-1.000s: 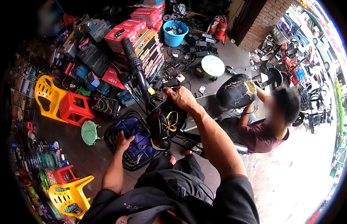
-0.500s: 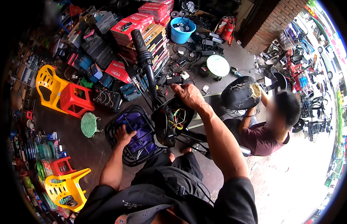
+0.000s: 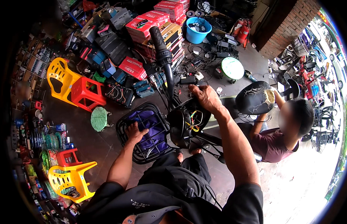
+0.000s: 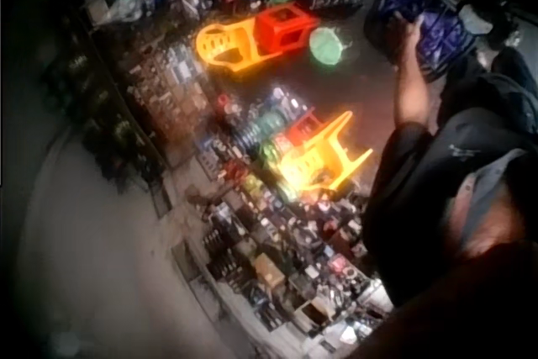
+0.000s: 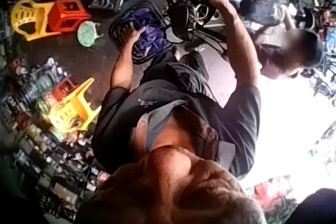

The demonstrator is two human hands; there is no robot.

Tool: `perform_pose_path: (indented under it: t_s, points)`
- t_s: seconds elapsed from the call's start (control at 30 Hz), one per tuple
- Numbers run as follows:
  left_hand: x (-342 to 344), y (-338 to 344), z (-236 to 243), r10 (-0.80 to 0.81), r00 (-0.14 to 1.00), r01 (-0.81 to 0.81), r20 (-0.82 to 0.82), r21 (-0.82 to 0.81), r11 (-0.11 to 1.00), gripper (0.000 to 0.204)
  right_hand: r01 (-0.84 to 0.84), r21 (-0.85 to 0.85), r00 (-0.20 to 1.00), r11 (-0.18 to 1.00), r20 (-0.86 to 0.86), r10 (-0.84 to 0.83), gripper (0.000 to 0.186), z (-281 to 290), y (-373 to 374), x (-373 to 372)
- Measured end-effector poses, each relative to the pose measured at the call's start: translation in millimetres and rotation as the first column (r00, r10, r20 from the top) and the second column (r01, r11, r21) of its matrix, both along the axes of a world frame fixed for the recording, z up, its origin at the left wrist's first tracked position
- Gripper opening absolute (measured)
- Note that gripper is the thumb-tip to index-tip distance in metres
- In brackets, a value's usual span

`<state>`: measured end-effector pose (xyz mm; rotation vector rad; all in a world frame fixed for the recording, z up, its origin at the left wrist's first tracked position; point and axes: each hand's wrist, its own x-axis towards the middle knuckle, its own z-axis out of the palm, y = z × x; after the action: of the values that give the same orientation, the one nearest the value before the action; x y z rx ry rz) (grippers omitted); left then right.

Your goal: The person works on the wiring inside a motorcycle headlamp housing by hand, connects a new headlamp unit, and fits the assembly back onto the handlebar bracket.

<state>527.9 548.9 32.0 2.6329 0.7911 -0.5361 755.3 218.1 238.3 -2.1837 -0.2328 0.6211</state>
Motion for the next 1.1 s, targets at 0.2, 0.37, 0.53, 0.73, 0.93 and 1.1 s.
perform_pose_path:
  t_s: [0.2, 0.37, 0.53, 0.73, 0.93, 1.1]
  points:
    - [0, -1, 5, 0.012, 1.000, -0.012, 0.003, -0.012, 1.000, 0.098, -0.006, 0.029, 1.000, 1.000, 0.018, 0.005, 0.064, -1, 2, -1]
    - [1, -3, 7, 0.017, 1.000, -0.017, -0.006, -0.022, 1.000, 0.098, 0.004, 0.087, 0.997, 0.996, 0.079, -0.011, 0.063, -6, 1, -2]
    - [0, -3, 5, 0.023, 1.000, -0.023, 0.011, -0.031, 0.999, 0.097, -0.006, 0.081, 0.997, 0.997, 0.076, 0.000, 0.064, -10, 0, 0]
    - [4, -5, 11, 0.014, 0.999, -0.014, -0.029, -0.011, 1.000, 0.097, 0.020, 0.061, 0.999, 0.998, 0.048, -0.023, 0.066, -9, -1, -1]
    - [1, -2, 5, -0.004, 1.000, 0.004, -0.002, 0.008, 1.000, 0.097, 0.009, 0.071, 0.997, 0.997, 0.075, -0.015, 0.065, -8, 2, -1]
    - [3, -3, 4, -0.003, 1.000, 0.003, -0.024, 0.028, 1.000, 0.098, -0.015, 0.065, 0.999, 0.998, 0.032, 0.013, 0.068, -4, 1, 0]
